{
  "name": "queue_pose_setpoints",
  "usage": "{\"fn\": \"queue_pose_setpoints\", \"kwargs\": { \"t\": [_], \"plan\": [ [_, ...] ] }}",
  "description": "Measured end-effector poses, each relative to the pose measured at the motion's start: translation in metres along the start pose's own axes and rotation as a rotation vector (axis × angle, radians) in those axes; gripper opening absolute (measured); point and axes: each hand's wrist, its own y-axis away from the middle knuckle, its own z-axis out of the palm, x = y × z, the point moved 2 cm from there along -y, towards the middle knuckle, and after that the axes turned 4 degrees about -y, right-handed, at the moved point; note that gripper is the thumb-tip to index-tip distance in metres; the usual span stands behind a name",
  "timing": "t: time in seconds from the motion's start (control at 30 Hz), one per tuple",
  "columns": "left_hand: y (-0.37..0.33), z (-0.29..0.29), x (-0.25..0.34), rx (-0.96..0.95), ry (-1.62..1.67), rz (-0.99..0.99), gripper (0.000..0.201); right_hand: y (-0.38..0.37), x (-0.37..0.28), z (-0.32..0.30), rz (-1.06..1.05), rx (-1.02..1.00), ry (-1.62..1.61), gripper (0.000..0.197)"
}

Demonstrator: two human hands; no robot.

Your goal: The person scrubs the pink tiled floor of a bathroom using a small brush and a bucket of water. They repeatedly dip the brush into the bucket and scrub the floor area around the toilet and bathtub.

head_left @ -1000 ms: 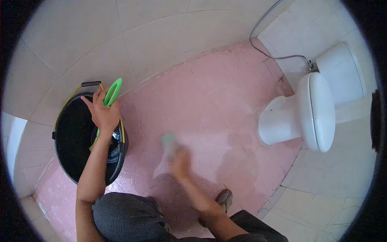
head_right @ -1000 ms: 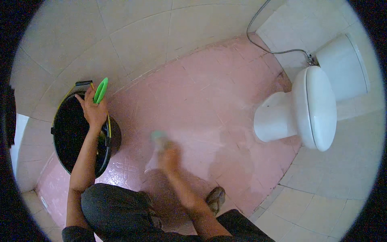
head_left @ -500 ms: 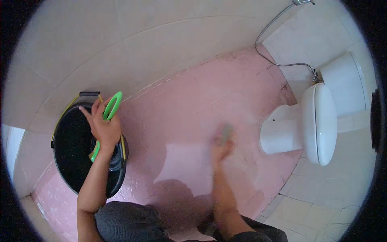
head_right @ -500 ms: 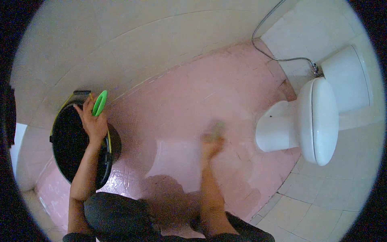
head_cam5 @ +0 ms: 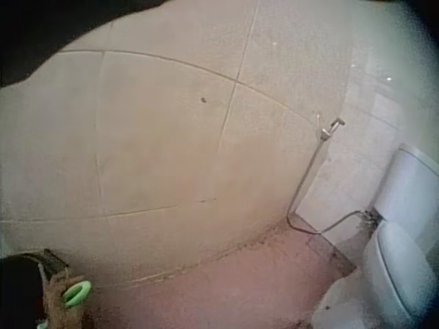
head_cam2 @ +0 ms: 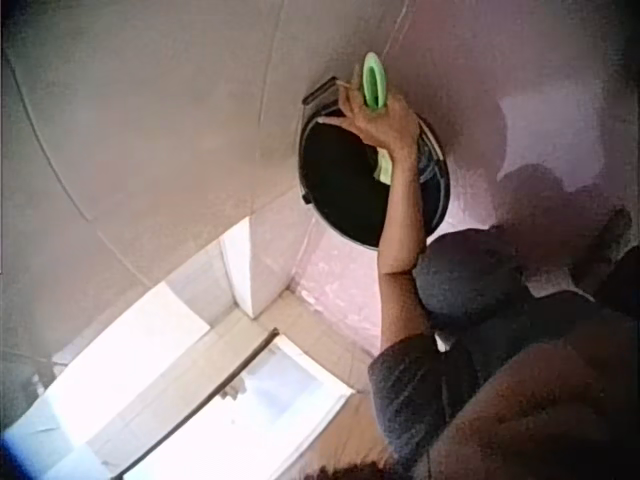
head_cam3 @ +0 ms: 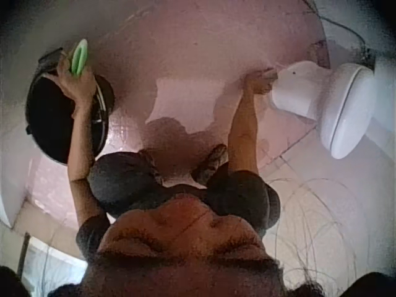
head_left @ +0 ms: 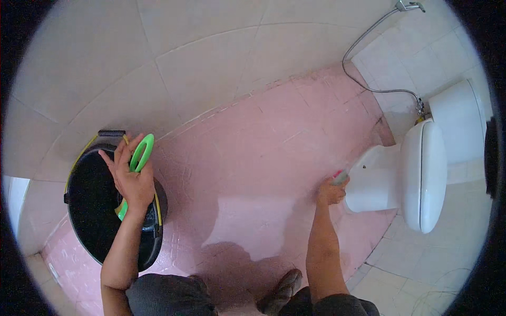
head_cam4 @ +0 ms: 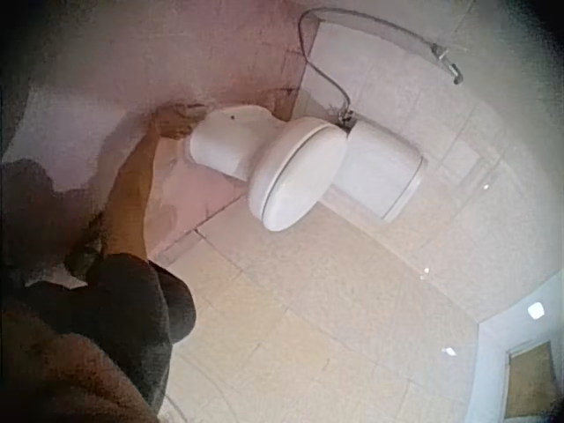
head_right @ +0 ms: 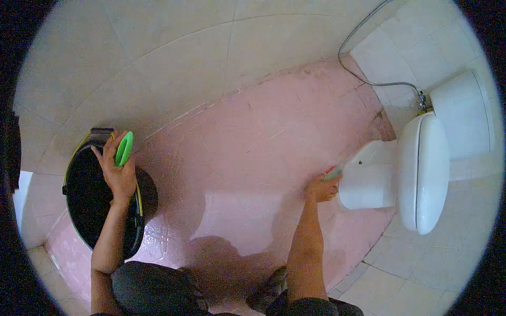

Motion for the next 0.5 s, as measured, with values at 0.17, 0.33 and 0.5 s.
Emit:
{"fn": "queue_pose_setpoints", "kwargs": {
  "t": [0.17,0.33,0.5],
  "plan": [
    [0.000,-0.001,-0.006,0.007,-0.013,-0.011,0.043,0.155,-0.099,0.061,-0.420,-0.360,-0.318,0.058],
    [0.001,0.001,-0.015,0.000,-0.019,0.025,0.042,0.304,-0.205,0.000,-1.124,-0.995,-0.280,0.063],
    [0.000,-0.003,-0.005,0.010,0.002,0.001,0.041,0.120,-0.128,0.077,-0.571,-0.323,-0.281,0.060]
  ]
}}
